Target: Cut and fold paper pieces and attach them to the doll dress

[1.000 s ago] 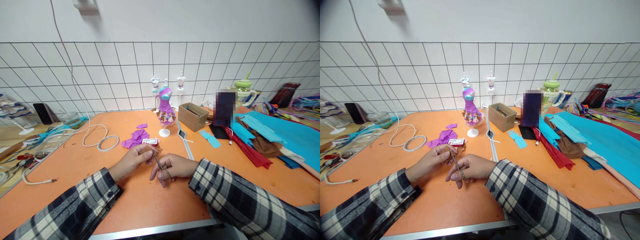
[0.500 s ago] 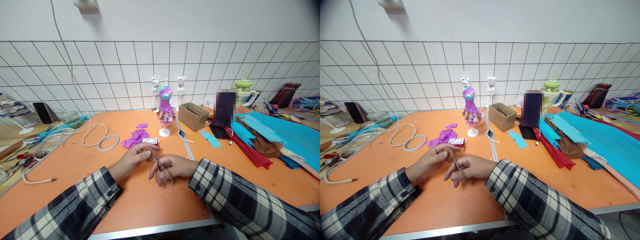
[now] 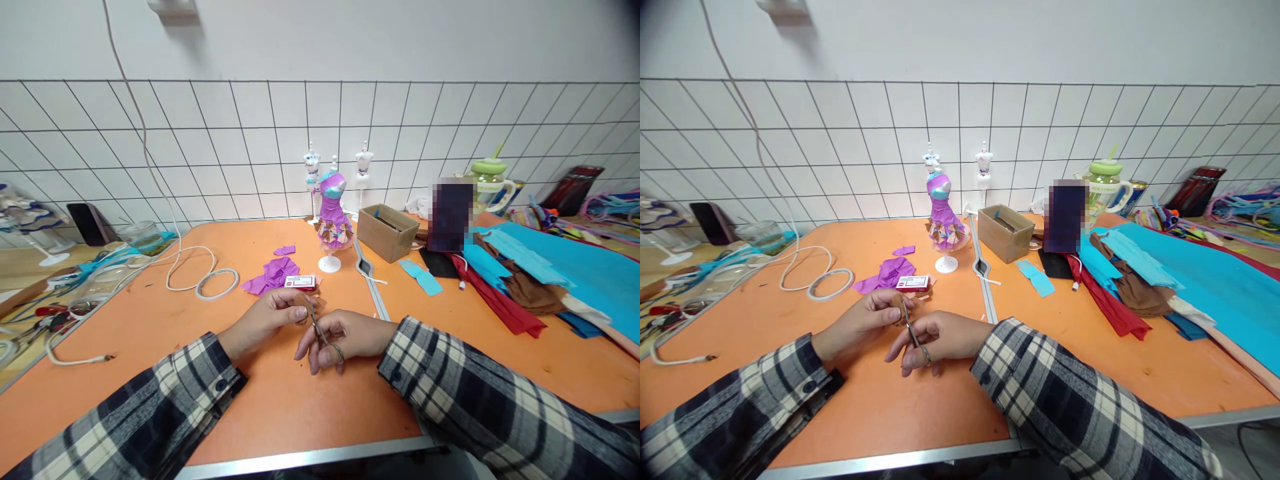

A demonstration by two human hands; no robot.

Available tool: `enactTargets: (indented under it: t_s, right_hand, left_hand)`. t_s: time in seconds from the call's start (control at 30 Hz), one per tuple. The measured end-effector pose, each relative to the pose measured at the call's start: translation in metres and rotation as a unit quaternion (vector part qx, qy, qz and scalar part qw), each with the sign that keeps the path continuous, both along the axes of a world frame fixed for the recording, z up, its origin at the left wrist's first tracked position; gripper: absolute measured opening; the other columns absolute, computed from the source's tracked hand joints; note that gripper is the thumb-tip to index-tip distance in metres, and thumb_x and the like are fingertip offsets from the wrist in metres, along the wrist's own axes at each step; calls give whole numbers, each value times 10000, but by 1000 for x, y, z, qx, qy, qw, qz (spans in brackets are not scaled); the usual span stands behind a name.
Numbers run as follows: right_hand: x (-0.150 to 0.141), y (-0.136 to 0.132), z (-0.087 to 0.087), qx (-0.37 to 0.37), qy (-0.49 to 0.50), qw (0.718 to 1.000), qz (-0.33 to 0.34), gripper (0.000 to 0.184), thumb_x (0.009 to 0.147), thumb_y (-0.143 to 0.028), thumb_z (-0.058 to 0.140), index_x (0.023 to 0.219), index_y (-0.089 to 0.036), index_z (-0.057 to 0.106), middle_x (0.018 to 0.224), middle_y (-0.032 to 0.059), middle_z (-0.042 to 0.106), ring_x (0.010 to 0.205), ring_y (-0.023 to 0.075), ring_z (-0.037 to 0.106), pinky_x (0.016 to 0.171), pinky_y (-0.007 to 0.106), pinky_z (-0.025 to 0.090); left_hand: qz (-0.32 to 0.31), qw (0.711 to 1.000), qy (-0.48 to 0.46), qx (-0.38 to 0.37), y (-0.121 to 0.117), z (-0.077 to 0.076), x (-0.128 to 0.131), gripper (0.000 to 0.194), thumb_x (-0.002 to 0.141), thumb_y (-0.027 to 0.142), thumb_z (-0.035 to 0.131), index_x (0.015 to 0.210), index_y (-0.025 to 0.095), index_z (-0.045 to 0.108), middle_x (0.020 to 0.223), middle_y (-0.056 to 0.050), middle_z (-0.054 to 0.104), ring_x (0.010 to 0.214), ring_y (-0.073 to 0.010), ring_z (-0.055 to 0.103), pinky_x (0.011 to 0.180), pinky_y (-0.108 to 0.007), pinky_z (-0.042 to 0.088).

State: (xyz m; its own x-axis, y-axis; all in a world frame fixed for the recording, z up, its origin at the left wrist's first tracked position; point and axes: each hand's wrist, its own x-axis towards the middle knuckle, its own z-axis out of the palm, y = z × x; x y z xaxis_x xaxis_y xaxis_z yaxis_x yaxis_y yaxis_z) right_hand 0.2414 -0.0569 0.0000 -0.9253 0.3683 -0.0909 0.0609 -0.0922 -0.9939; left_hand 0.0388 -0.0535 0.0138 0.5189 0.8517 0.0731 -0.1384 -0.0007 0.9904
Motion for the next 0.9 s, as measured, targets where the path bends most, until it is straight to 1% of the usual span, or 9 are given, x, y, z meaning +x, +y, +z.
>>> enactTargets:
  t_s: [0.1,0.27,0.33,0.43,0.53,0.6,0.77,0.83,0.9]
  right_hand:
    - [1,-1,2,-2,-2,1000,-3,536,750,-489,734,1143,-134,652,848,41,625,787,122,600,557,172,507]
    - [2,-1,2,-11,15,1000,-12,549,750,-512,727,1151,-143,660,783,12,572,691,99,564,554,193,524]
    - [2,-1,1,-12,14,1000,-9,553,747,-516,729,1150,-143,659,787,14,571,699,103,568,557,196,524]
    - [2,-1,0,-14,15,1000,-6,557,744,-518,731,1143,-138,656,786,13,570,708,106,573,570,201,527]
    - [1,-1,0,-16,16,1000,-2,554,749,-512,730,1148,-135,652,789,13,570,704,103,574,577,203,532]
    - [1,-1,0,-19,18,1000,0,548,746,-508,734,1140,-135,659,789,16,571,724,109,580,579,202,535]
    - [0,-1,0,-27,14,1000,0,550,735,-516,739,1127,-137,667,785,19,576,742,118,592,583,203,535]
    - [0,-2,0,-27,13,1000,-2,537,737,-510,740,1121,-141,667,785,16,578,735,114,593,590,206,533]
    - [1,-2,-1,-24,10,1000,-2,531,744,-508,735,1125,-145,663,788,14,583,715,108,590,596,213,534]
  left_hand:
    - [-19,1000,15,-9,1,0,-1,283,702,377,796,656,131,664,676,-35,640,696,-168,565,679,-294,424]
    - [18,1000,1,-17,3,-3,-3,237,676,335,823,741,151,690,698,-17,653,665,-146,559,648,-272,415]
    - [15,1000,-4,-12,3,-1,-4,239,676,313,823,839,171,721,749,-21,672,700,-155,575,675,-278,423]
    - [3,1000,-4,-4,1,2,-5,331,684,320,817,977,191,732,776,-31,690,793,-191,602,732,-305,425]
    - [-10,1000,0,-2,1,3,-6,259,679,366,818,811,162,728,689,-21,667,720,-175,589,688,-294,411]
    - [-5,1000,9,-5,2,1,-7,279,662,379,828,716,144,688,664,-13,650,646,-141,555,639,-271,396]
    - [-8,1000,13,-18,3,-2,-6,308,694,395,802,710,147,620,664,-14,646,624,-138,559,595,-256,390]
    - [-13,1000,8,-9,2,0,-6,296,706,402,792,802,162,650,754,-38,685,701,-169,606,636,-274,423]
    - [-13,1000,11,16,1,2,-6,419,689,442,799,1001,186,685,1004,-92,710,926,-240,634,759,-326,460]
